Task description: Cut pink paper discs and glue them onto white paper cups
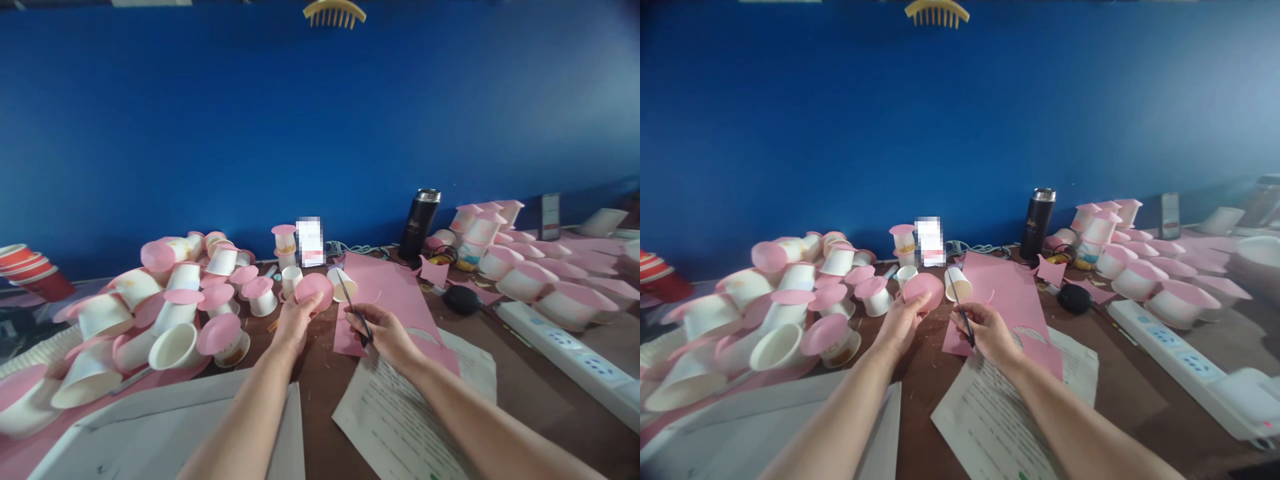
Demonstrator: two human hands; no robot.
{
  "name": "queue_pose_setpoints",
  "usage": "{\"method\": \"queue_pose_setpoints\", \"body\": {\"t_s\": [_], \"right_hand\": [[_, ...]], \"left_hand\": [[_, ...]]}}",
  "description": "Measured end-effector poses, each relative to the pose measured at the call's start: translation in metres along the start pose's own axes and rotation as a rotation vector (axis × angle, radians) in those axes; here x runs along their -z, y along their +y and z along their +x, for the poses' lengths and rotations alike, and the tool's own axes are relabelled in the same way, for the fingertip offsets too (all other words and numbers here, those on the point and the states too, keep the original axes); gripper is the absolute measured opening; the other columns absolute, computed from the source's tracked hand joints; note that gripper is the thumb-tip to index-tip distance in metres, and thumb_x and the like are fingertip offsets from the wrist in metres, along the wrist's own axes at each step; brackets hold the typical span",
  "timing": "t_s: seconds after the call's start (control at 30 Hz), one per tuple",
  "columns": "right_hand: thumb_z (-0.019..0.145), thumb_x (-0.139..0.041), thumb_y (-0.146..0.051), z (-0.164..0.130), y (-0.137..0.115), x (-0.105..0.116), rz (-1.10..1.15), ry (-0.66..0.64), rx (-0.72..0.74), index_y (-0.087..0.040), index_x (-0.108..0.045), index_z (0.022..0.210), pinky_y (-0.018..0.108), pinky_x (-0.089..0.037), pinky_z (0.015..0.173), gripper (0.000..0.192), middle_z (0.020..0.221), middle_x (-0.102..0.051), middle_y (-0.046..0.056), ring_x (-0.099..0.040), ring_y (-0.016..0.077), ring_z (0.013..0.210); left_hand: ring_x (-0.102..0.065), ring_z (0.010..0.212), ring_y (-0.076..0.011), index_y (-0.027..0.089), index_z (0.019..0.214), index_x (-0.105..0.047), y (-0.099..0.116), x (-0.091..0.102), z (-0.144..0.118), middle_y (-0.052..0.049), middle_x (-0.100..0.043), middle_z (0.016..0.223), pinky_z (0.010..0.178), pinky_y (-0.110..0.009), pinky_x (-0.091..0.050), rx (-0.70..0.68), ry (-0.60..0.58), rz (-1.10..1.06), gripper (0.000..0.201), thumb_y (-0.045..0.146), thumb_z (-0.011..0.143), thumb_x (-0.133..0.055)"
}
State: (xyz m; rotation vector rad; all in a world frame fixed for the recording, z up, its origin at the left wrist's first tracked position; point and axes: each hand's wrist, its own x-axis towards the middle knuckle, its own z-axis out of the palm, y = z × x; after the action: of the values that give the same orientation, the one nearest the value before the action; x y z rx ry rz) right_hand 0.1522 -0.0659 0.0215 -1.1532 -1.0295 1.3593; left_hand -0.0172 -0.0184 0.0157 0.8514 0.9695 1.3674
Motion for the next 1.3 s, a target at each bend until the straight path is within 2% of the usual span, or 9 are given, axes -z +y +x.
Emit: {"method": "queue_pose_setpoints", "body": {"t_s": [0.13,0.43,0.57,0.7,0.9,1.07,1.3], "right_hand": [[0.055,-0.085,-0.052,-0.0010,-0.0014,-0.0009,0.013,-0.011,-0.008,-0.015,-0.071,0.092,0.025,-0.042,0.057,0.055,0.069,-0.061,0.000,-0.056,0.0119,0.062],[0.054,-0.084,-0.054,0.0000,-0.0005,-0.0006,-0.002,-0.026,-0.004,-0.015,-0.071,0.091,0.024,-0.040,0.052,0.056,0.066,-0.058,-0.001,-0.053,0.0110,0.059],[0.053,-0.086,-0.053,0.0006,0.0004,0.0002,0.012,-0.030,0.001,-0.015,-0.071,0.090,0.024,-0.042,0.055,0.055,0.067,-0.057,-0.001,-0.052,0.0106,0.059],[0.057,-0.085,-0.052,0.0009,0.0013,0.0015,0.003,-0.046,0.011,-0.016,-0.072,0.092,0.025,-0.043,0.058,0.052,0.068,-0.058,-0.002,-0.052,0.0097,0.059],[0.058,-0.084,-0.052,0.0008,0.0027,0.0025,0.005,-0.037,0.013,-0.017,-0.072,0.092,0.026,-0.044,0.060,0.050,0.070,-0.060,-0.001,-0.054,0.0106,0.060],[0.064,-0.082,-0.049,0.0016,0.0046,0.0048,0.033,-0.075,0.042,-0.018,-0.072,0.092,0.025,-0.045,0.062,0.043,0.071,-0.059,-0.001,-0.054,0.0098,0.061],[0.070,-0.078,-0.050,-0.0019,0.0015,0.0064,0.017,-0.112,0.057,-0.019,-0.072,0.096,0.022,-0.040,0.055,0.041,0.071,-0.058,-0.001,-0.054,0.0100,0.063]], "left_hand": [[-0.062,0.079,-0.0159,0.017,0.090,-0.070,0.0000,-0.0007,-0.0001,-0.006,-0.070,0.089,0.071,-0.027,-0.044,-0.006,0.010,-0.005,0.041,0.035,0.057,-0.086],[-0.055,0.072,-0.0104,0.017,0.084,-0.070,-0.0016,-0.0012,0.0000,-0.002,-0.067,0.084,0.066,-0.023,-0.040,-0.008,-0.018,0.036,0.034,0.036,0.059,-0.084],[-0.055,0.075,-0.0107,0.017,0.085,-0.071,-0.0029,-0.0003,0.0008,-0.003,-0.066,0.085,0.069,-0.023,-0.041,-0.038,-0.027,0.044,0.031,0.034,0.063,-0.082],[-0.056,0.077,-0.0126,0.016,0.089,-0.070,-0.0052,0.0011,0.0016,-0.004,-0.067,0.088,0.071,-0.025,-0.043,-0.047,-0.026,0.041,0.032,0.032,0.064,-0.081],[-0.053,0.069,-0.0108,0.015,0.077,-0.068,-0.0072,0.0030,0.0026,-0.002,-0.064,0.078,0.067,-0.024,-0.040,-0.042,-0.063,0.068,0.023,0.030,0.065,-0.079],[-0.051,0.069,-0.0095,0.015,0.079,-0.068,-0.0027,0.0016,0.0007,0.000,-0.062,0.078,0.065,-0.022,-0.038,-0.030,-0.089,0.045,0.022,0.030,0.066,-0.078],[-0.053,0.069,-0.0098,0.017,0.077,-0.066,-0.0021,0.0014,0.0000,0.000,-0.061,0.076,0.066,-0.022,-0.038,-0.006,-0.065,0.002,0.025,0.035,0.065,-0.079]]}}
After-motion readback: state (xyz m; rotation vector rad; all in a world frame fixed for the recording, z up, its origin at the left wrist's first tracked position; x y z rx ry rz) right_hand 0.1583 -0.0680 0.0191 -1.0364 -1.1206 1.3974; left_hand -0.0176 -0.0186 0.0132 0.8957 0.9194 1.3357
